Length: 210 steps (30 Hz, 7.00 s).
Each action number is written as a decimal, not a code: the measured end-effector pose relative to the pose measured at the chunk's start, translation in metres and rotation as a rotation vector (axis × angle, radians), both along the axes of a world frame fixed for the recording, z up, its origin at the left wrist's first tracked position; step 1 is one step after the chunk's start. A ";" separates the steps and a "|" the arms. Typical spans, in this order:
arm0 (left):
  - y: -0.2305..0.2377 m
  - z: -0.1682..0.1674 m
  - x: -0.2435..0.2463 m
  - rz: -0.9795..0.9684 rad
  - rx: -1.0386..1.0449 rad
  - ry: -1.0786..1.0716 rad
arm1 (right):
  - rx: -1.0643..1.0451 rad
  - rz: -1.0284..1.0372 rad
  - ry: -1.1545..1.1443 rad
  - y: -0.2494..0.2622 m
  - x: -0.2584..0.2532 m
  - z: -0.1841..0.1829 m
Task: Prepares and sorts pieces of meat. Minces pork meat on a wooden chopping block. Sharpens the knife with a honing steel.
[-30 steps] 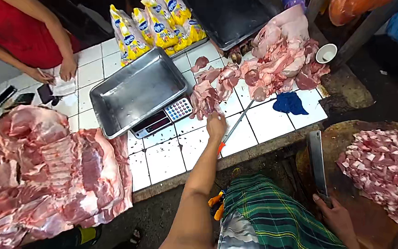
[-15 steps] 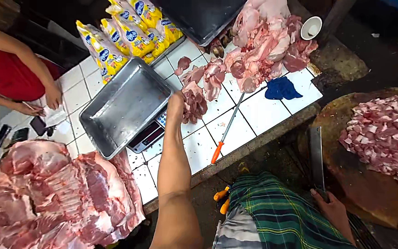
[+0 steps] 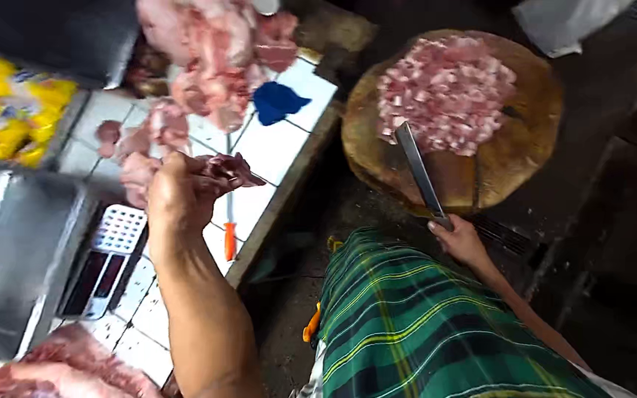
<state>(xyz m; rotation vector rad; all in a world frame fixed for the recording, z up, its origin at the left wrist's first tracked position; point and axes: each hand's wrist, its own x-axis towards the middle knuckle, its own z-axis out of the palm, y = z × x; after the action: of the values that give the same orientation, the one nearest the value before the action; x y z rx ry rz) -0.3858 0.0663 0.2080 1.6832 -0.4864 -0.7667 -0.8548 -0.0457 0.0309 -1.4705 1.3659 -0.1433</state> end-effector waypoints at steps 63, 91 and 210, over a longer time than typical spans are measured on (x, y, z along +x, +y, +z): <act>-0.100 -0.183 -0.300 -0.468 0.575 0.029 | -0.406 0.155 0.138 -0.023 -0.179 0.041; -0.093 -0.208 -0.291 -0.381 0.571 0.167 | -0.296 0.197 0.295 -0.054 -0.130 0.062; -0.167 -0.234 -0.319 -0.895 0.237 -0.918 | -0.218 0.099 0.282 -0.052 -0.146 0.048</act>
<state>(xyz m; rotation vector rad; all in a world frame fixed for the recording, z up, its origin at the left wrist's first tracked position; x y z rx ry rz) -0.7045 -0.1006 -0.0256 1.9741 -1.9348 -0.6196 -1.0012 -0.0982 0.0789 -1.7898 1.5356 -0.0215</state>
